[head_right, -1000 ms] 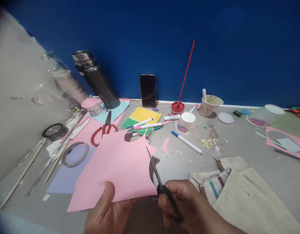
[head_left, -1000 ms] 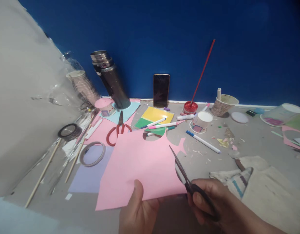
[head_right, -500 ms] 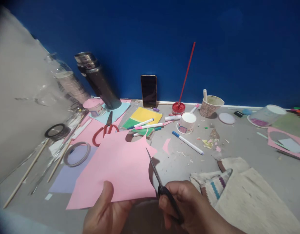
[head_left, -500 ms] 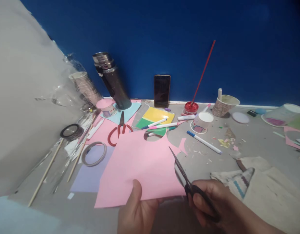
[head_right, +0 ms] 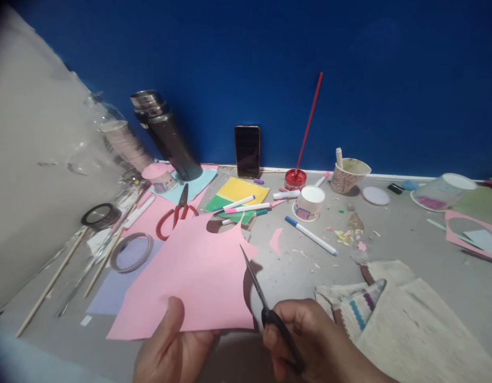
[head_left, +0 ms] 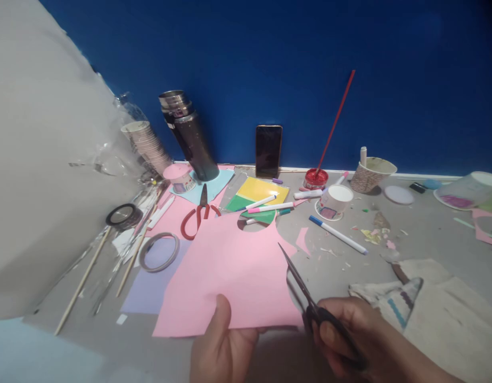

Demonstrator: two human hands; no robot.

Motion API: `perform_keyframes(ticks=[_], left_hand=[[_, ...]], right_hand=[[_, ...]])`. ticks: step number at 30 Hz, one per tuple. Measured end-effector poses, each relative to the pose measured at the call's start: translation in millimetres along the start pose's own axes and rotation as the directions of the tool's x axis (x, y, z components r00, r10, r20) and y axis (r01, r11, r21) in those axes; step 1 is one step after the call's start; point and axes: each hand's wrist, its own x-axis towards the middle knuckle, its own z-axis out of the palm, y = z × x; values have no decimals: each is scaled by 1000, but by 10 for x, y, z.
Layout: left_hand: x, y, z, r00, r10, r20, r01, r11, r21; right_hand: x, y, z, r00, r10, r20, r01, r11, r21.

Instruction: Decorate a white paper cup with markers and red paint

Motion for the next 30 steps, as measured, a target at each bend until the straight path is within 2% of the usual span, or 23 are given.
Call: perform_keyframes(ticks=[3, 11, 19, 26, 30], left_hand=[[-4, 12, 16, 998, 52, -27, -52, 999, 5], [32, 58, 160, 996, -5, -84, 7, 999, 31], [19, 68, 120, 999, -4, -52, 6, 999, 43], [4, 78, 110, 994, -33, -108, 43, 994, 97], [0, 72, 138, 994, -58, -96, 67, 994, 87]], right_hand=[[-1, 5, -18, 1000, 11, 10, -11, 999, -35], [12, -41, -35, 997, 60, 46, -57, 997, -50], [-4, -86, 50, 999, 46, 18, -46, 999, 19], [-4, -194, 102, 999, 52, 2, -52, 998, -45], [-3, -246, 108, 998, 69, 12, -68, 997, -40]])
